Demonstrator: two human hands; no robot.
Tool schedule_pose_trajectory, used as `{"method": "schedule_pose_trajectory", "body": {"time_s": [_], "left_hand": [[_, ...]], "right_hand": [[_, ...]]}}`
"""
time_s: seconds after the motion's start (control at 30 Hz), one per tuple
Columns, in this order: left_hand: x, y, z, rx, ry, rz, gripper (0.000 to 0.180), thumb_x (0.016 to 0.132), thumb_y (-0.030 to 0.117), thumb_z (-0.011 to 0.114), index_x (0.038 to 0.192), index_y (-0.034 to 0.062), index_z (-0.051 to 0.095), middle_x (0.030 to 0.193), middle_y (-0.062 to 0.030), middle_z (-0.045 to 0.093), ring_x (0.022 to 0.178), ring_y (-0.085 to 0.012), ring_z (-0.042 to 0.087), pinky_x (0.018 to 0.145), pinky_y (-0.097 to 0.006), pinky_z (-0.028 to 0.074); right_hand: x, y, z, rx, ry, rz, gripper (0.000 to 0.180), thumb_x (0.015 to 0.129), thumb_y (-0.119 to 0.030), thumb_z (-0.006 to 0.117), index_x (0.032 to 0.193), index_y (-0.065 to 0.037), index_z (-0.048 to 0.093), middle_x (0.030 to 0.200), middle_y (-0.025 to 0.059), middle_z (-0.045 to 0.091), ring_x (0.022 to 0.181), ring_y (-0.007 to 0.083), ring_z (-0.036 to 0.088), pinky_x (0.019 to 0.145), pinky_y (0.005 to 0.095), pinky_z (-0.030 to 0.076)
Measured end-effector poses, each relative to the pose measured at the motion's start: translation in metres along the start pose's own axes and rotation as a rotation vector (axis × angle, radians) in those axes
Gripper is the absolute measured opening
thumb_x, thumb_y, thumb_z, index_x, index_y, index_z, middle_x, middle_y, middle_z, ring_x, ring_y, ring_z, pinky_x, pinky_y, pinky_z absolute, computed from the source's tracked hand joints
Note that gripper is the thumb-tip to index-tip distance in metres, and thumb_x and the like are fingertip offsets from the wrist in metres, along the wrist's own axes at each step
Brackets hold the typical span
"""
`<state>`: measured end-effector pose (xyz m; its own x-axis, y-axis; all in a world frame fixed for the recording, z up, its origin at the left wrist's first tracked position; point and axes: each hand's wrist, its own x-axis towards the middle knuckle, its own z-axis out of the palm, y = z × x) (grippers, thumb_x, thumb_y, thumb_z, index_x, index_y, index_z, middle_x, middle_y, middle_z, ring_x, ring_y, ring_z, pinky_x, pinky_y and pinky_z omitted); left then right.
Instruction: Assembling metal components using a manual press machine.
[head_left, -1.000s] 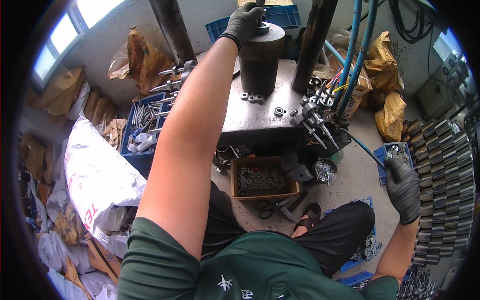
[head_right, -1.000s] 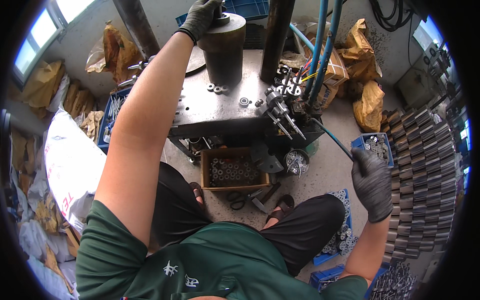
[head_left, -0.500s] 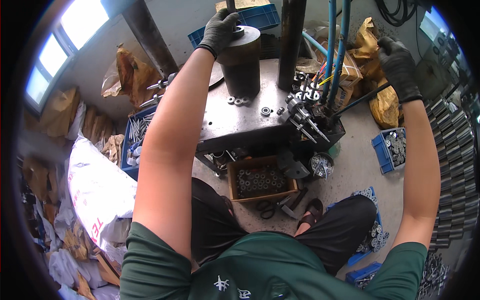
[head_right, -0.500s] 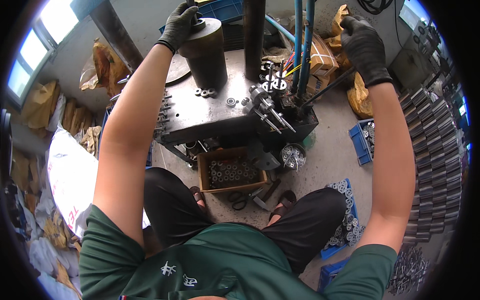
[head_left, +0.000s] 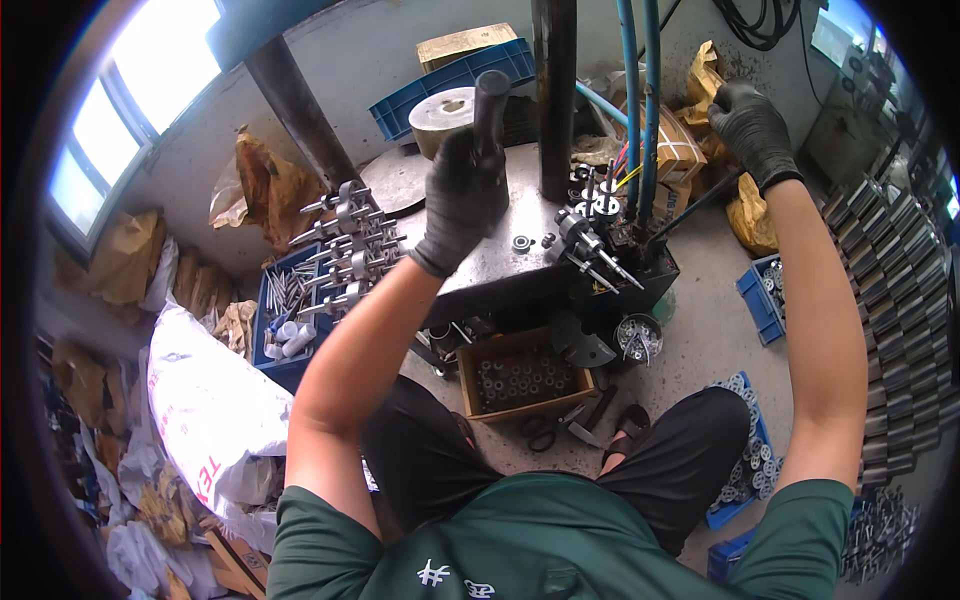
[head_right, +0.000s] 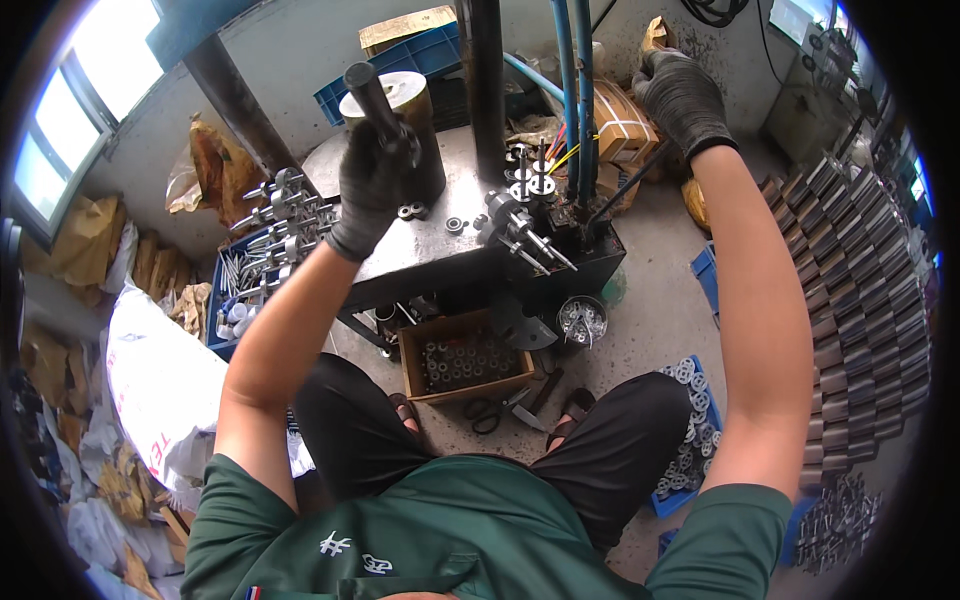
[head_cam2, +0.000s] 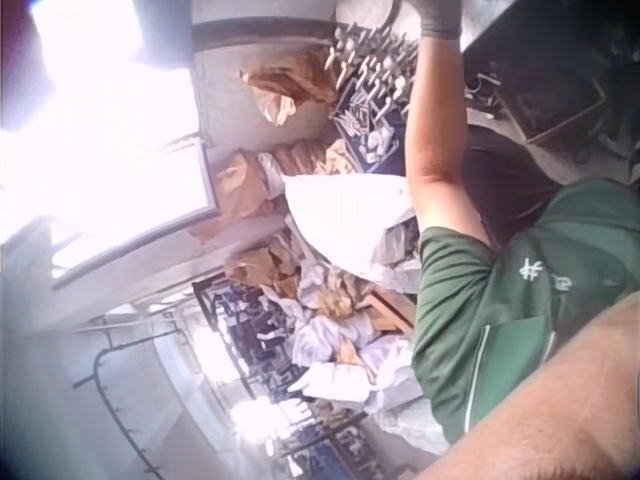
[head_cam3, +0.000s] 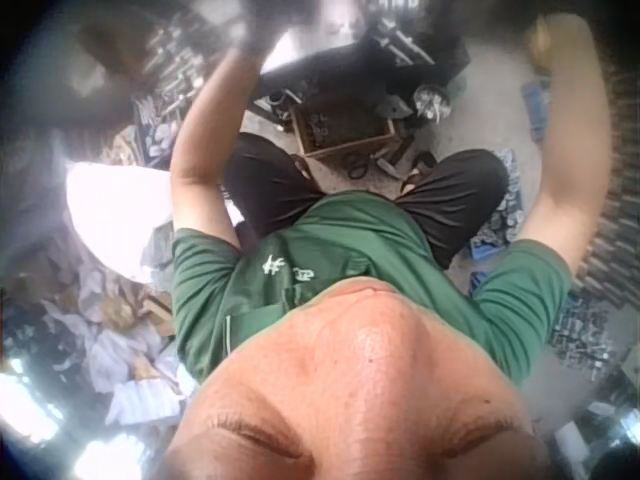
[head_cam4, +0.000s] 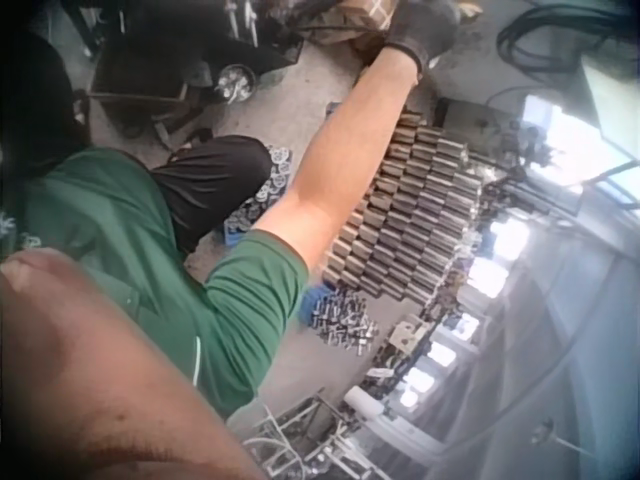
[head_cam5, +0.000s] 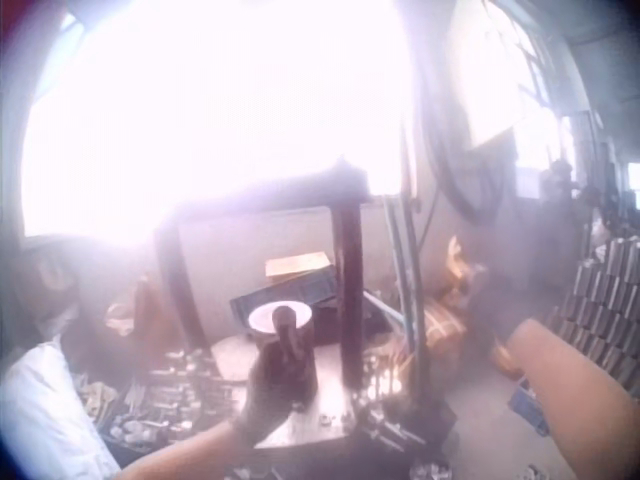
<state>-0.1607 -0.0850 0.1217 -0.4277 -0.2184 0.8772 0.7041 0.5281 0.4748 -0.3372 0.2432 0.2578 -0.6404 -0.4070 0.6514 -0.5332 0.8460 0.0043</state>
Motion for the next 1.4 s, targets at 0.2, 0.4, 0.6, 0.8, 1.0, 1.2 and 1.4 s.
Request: {"method": "schedule_pose_trajectory", "body": {"time_s": [0.2, 0.4, 0.6, 0.8, 1.0, 1.2, 1.4], "left_hand": [[-0.152, 0.046, 0.007, -0.437, 0.055, -1.082, 0.051, 0.101, 0.057, 0.056, 0.096, 0.0074, 0.063, 0.064, 0.0002, 0.054, 0.056, -0.0130, 0.057, 0.054, -0.033, 0.054], [-0.183, 0.028, 0.003, -0.692, 0.175, -1.661, 0.035, 0.104, 0.040, 0.054, 0.090, 0.0085, 0.063, 0.065, -0.0004, 0.058, 0.054, -0.0137, 0.057, 0.057, -0.035, 0.057], [-0.177, 0.002, 0.013, -0.749, 0.242, -1.761, 0.035, 0.102, 0.036, 0.048, 0.079, 0.0121, 0.059, 0.063, 0.0014, 0.056, 0.053, -0.0135, 0.055, 0.052, -0.038, 0.053], [-0.188, -0.009, 0.014, -0.733, 0.156, -1.768, 0.031, 0.101, 0.037, 0.052, 0.083, 0.0133, 0.060, 0.064, 0.0025, 0.054, 0.053, -0.0149, 0.052, 0.055, -0.040, 0.053], [-0.199, 0.044, 0.010, -0.980, 0.112, -1.691, 0.018, 0.095, 0.019, 0.063, 0.107, 0.0057, 0.060, 0.081, -0.0060, 0.064, 0.068, -0.0194, 0.064, 0.065, -0.041, 0.058], [-0.192, 0.095, -0.007, -0.797, -0.191, -1.216, 0.041, 0.096, 0.011, 0.070, 0.132, -0.0009, 0.056, 0.114, -0.0097, 0.066, 0.104, -0.0161, 0.066, 0.094, -0.033, 0.056], [-0.181, 0.110, -0.024, -0.644, -0.243, -1.104, 0.037, 0.095, 0.004, 0.069, 0.131, 0.0042, 0.059, 0.117, -0.0065, 0.067, 0.109, -0.0138, 0.064, 0.096, -0.031, 0.055]], "right_hand": [[-0.016, -0.001, -0.010, 0.030, -0.076, 0.052, 0.028, 0.093, -0.027, 0.064, 0.105, -0.004, 0.073, 0.105, 0.0190, 0.070, 0.098, 0.0367, 0.068, 0.088, 0.0432, 0.053], [-0.043, -0.002, -0.024, 0.050, -0.097, -0.027, 0.032, 0.095, -0.033, 0.064, 0.101, -0.002, 0.072, 0.105, 0.0222, 0.069, 0.097, 0.0398, 0.068, 0.086, 0.0459, 0.054], [-0.111, -0.004, -0.048, 0.166, -0.123, -0.090, 0.032, 0.100, -0.030, 0.061, 0.097, 0.001, 0.070, 0.101, 0.0224, 0.067, 0.093, 0.0405, 0.066, 0.082, 0.0441, 0.052], [-0.192, -0.023, -0.068, 0.329, -0.155, -0.170, 0.032, 0.104, -0.026, 0.055, 0.115, 0.001, 0.067, 0.105, 0.0226, 0.068, 0.096, 0.0381, 0.065, 0.086, 0.0432, 0.052], [-0.247, -0.100, -0.056, 0.826, -0.097, -0.365, 0.052, 0.107, -0.032, 0.046, 0.147, 0.000, 0.047, 0.124, 0.0182, 0.066, 0.111, 0.0318, 0.063, 0.098, 0.0427, 0.049], [-0.316, -0.176, 0.091, 1.801, -0.637, 0.839, 0.058, 0.104, -0.047, 0.051, 0.143, -0.004, 0.051, 0.129, 0.0153, 0.064, 0.117, 0.0298, 0.061, 0.103, 0.0468, 0.048], [-0.317, -0.191, 0.090, 2.629, -1.086, 1.107, 0.057, 0.094, -0.036, 0.063, 0.140, -0.005, 0.052, 0.130, 0.0132, 0.062, 0.120, 0.0286, 0.060, 0.104, 0.0485, 0.049]]}}
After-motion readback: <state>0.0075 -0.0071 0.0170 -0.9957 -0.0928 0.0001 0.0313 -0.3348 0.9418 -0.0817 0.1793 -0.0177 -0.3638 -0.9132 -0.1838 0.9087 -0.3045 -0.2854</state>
